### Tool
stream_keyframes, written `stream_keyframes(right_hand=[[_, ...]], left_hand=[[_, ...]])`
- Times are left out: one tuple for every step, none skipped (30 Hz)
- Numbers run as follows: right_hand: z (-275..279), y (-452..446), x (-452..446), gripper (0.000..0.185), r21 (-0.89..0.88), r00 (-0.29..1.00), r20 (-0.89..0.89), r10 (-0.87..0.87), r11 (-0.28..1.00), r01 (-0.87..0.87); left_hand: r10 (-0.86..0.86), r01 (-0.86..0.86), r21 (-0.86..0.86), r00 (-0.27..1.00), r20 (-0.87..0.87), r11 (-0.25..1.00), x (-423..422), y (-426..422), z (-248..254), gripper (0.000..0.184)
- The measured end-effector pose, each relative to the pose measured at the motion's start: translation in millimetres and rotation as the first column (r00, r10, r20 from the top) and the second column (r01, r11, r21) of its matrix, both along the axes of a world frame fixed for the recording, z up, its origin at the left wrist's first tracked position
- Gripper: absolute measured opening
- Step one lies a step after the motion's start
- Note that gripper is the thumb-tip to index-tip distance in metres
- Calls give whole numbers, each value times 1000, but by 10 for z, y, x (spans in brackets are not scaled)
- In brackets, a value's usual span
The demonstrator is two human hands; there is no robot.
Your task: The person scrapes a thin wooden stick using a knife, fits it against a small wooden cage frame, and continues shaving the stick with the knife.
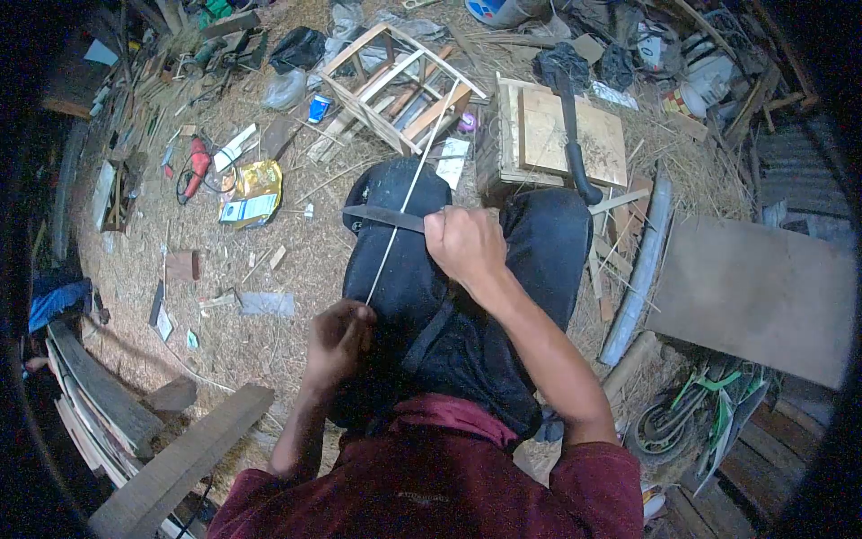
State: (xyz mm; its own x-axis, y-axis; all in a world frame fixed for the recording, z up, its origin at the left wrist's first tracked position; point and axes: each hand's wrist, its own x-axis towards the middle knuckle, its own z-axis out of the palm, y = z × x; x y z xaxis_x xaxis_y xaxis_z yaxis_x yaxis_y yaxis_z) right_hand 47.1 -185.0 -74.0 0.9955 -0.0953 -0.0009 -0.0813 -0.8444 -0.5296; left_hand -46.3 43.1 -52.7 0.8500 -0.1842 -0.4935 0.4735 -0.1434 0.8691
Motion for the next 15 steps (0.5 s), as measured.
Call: stream_keyframes(right_hand=[[23,8,-4,43,-5,1000,-11,28,1000,-28],[59,12,5,43,-10,998,-20,56,998,-56],[84,30,6,43,-14,996,-32,86,996,-87],[85,50,4,43,-10,995,-34,92,996,-92],[85,62,-1,43,-8,995,-37,95,995,-96],[89,64,-5,43,-8,995,-40,97,995,-97],[100,65,0,43,-15,996,-38,78,997,-78],[110,70,10,43,-19,998,-37,58,998,-58],[115,71,25,43,-21,999,-35,37,999,-37],[92,56,35,43,-24,999,-25,29,999,-29],[46,28,35,43,-27,1000,-17,18,999,-19],[19,6,24,43,-32,1000,-12,8,999,-8],[16,-2,8,43,-45,1000,-1,30,999,-30],[16,-5,-7,43,-58,999,10,54,997,-53],[21,-4,-26,43,-72,997,20,80,994,-78]], left_hand=[[-14,16,-31,997,81,999,37,-7,-11,19],[-24,34,-59,986,163,998,143,-38,-33,19],[-30,52,-86,970,242,995,256,-73,-44,19],[-27,43,-70,977,212,997,406,-159,-19,21],[-25,35,-56,983,182,998,581,-286,36,22],[-23,30,-44,988,152,999,681,-356,79,24],[-27,35,-65,994,110,997,713,-367,100,24],[-34,39,-85,997,66,996,739,-374,120,24],[-42,44,-102,999,23,994,758,-372,135,24],[-54,59,-124,997,48,990,723,-345,129,24],[-67,77,-146,995,72,986,628,-295,98,24],[-79,94,-170,993,93,981,522,-245,61,24],[-85,98,-134,992,98,986,428,-195,29,25],[-76,87,-157,994,77,984,369,-158,32,25],[-65,73,-180,996,54,981,317,-131,45,25]])
